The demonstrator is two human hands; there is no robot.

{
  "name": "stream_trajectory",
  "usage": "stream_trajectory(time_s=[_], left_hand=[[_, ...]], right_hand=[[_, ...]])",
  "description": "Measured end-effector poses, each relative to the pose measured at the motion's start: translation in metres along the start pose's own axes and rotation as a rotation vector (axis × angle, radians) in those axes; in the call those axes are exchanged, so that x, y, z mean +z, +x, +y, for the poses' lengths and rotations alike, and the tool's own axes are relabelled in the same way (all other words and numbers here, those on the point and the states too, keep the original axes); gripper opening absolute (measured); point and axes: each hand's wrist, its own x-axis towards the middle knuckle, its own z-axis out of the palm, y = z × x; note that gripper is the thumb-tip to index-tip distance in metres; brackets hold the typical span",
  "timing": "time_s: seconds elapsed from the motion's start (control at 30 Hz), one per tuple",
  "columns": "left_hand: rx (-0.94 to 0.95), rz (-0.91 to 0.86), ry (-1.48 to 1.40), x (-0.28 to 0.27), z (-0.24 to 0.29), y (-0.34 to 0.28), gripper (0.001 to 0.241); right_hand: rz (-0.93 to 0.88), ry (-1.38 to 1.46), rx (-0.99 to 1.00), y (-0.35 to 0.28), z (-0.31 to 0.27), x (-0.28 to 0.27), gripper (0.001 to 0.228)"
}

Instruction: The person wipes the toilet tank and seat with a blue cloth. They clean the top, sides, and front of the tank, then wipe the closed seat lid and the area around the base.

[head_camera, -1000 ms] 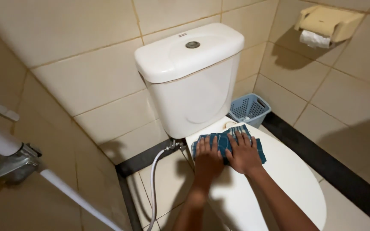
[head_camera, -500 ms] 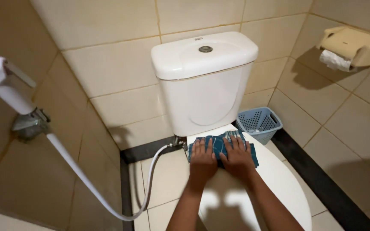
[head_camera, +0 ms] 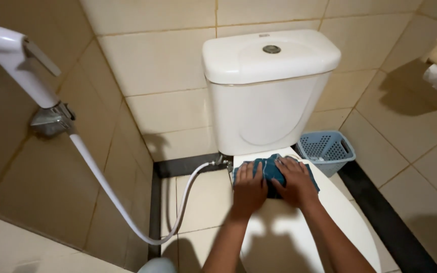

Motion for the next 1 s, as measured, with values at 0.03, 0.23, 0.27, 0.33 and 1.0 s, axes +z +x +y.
stream_trajectory(time_s=[0.03,0.23,0.27,0.33,1.0], left_hand=[[-0.014,0.015,0.011,0.003,-0.001,-0.001,0.056],[-0.088,0.026,-0.005,-0.017,0.011,-0.008,0.058],[-0.112,0.040,0.003,-0.016,0.011,-0.010,0.059],[-0.137,0.035,0.016,-0.008,0.012,-0.014,0.060],[-0.209,0.098,-0.062,-0.030,0.021,-0.012,0.047]], right_hand=[[-0.009,0.027,0.014,0.000,-0.002,-0.003,0.065],[-0.039,-0.002,0.035,-0.002,-0.018,-0.017,0.065],[-0.049,-0.014,0.038,-0.002,-0.020,-0.017,0.066],[-0.022,-0.010,0.039,-0.005,-0.015,-0.008,0.068],[0.154,0.090,0.213,-0.013,-0.044,-0.009,0.055]])
